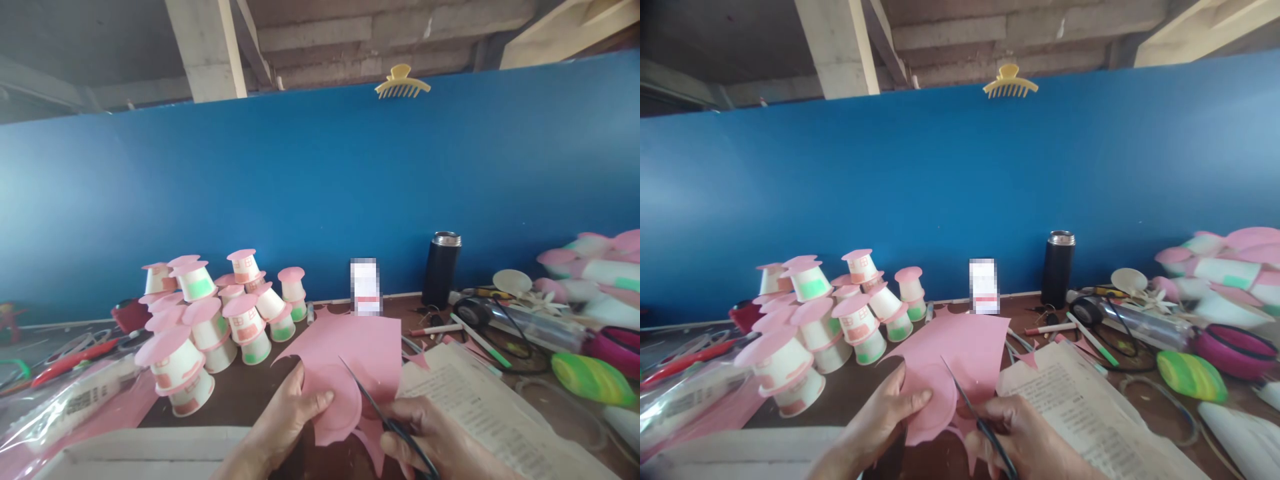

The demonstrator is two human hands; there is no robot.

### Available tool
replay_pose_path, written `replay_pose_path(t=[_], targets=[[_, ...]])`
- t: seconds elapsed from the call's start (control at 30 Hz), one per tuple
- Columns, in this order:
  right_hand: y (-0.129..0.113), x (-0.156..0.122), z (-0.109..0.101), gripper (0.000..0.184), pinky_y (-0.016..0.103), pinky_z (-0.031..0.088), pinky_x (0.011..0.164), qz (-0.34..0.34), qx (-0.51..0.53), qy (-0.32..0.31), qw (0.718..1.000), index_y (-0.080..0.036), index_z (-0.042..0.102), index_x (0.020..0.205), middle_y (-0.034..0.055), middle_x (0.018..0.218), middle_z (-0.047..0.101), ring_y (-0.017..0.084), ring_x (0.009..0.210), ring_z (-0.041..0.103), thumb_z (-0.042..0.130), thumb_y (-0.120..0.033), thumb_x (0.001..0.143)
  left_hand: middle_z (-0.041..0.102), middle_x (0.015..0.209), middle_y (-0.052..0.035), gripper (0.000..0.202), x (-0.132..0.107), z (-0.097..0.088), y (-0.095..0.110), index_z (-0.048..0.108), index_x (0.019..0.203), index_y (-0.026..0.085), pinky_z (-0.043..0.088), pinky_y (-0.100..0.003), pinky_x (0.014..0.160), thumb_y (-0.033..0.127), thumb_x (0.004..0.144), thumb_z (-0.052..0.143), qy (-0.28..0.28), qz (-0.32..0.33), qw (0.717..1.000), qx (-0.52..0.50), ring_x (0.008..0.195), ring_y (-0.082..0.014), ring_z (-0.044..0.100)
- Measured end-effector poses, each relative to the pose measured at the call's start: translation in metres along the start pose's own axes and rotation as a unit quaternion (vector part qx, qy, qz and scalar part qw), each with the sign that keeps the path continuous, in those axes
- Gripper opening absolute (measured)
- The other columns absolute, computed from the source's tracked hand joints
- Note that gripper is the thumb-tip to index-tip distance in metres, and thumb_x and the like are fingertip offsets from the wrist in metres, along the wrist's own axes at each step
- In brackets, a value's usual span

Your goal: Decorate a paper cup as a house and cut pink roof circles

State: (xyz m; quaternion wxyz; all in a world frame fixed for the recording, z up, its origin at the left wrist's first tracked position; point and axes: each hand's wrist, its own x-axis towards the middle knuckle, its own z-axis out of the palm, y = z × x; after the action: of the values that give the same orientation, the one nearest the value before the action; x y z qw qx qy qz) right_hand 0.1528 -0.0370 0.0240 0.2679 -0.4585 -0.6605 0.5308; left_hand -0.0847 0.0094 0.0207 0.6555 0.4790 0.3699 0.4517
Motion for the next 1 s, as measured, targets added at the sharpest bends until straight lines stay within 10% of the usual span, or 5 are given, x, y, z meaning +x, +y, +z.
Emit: replay_pose_path(t=[0.47,1.0], targets=[[-0.002,-0.001,-0.002,0.033,0.017,0.032,0.048,-0.003,-0.024,-0.02,1.0,-0.012,0.071,0.079,-0.0031,0.058,0.053,0.008,0.054,0.049,0.058,-0.039,0.092,0.062,0.11,-0.0062,0.047,0.003,-0.016,-0.003,0.059,0.114,0.014,0.047,-0.036,0.092,0.026,0.074,0.079,-0.036,-0.008,0.998,0.044,0.106,-0.0245,0.055],[0.0,-0.004,0.0,0.045,0.017,0.032,0.047,-0.019,-0.019,-0.034,0.999,-0.011,0.071,0.079,-0.0038,0.059,0.05,0.007,0.052,0.047,0.057,-0.052,0.093,0.063,0.107,-0.0076,0.046,0.002,-0.02,0.006,0.059,0.11,0.013,0.047,-0.034,0.087,0.031,0.074,0.081,-0.063,-0.017,0.995,0.073,0.099,-0.0229,0.057]])
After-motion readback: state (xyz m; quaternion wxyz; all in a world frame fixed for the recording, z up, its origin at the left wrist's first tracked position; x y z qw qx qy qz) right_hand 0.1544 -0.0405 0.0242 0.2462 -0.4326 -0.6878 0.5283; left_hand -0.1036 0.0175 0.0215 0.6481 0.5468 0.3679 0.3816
